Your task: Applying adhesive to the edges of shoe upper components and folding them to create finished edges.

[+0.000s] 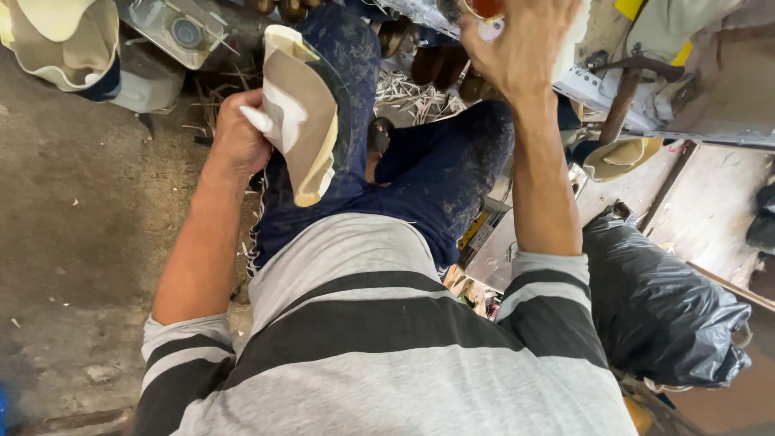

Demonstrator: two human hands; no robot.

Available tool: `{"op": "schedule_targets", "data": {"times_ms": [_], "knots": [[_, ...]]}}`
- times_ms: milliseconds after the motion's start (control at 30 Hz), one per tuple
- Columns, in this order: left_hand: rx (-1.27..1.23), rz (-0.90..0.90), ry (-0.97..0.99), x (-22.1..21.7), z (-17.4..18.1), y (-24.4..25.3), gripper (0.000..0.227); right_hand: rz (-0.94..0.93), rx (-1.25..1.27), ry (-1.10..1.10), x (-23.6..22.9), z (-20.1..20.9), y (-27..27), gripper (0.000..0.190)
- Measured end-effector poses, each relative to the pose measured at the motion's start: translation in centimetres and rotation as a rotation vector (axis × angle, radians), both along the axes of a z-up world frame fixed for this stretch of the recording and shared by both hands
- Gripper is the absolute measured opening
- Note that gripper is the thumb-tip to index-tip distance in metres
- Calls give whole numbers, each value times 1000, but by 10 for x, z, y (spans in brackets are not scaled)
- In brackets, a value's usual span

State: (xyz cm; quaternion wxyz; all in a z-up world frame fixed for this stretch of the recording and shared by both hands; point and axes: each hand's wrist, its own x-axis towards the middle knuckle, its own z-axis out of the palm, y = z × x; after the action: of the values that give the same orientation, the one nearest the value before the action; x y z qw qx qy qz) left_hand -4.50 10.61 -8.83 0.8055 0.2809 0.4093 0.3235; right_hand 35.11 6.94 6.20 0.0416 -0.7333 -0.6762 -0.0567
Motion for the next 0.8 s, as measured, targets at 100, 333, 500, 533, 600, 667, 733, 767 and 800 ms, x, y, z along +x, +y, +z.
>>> {"op": "schedule_targets", "data": {"times_ms": [100, 333, 500, 533, 600, 667, 733, 767, 800], "knots": [[-151, -83, 37, -2, 25, 13, 14, -149, 67, 9, -13, 19, -19, 58], [-339, -471, 166, 8, 38, 62, 14, 85, 5, 186, -49, 59, -60, 36], [-250, -644, 147, 22, 5, 76, 10, 415, -240, 911, -86, 34, -25, 36], [-227, -687, 191, 24, 1, 78, 2, 347, -357, 1038, -89, 20, -17, 41], [-220, -709, 166, 23, 1, 81, 4, 299, -380, 1112, -91, 0, -6, 36], [-219, -735, 141, 22, 2, 80, 11, 242, -408, 1189, -92, -20, 1, 32], [-182, -734, 173, 23, 6, 80, 13, 177, -428, 1278, -88, -37, 4, 20], [-184, -734, 172, 23, 7, 79, 13, 176, -430, 1278, -89, -37, 1, 20], [-212, -709, 151, 23, 7, 77, 12, 257, -477, 1305, -89, -38, -3, 36]]}}
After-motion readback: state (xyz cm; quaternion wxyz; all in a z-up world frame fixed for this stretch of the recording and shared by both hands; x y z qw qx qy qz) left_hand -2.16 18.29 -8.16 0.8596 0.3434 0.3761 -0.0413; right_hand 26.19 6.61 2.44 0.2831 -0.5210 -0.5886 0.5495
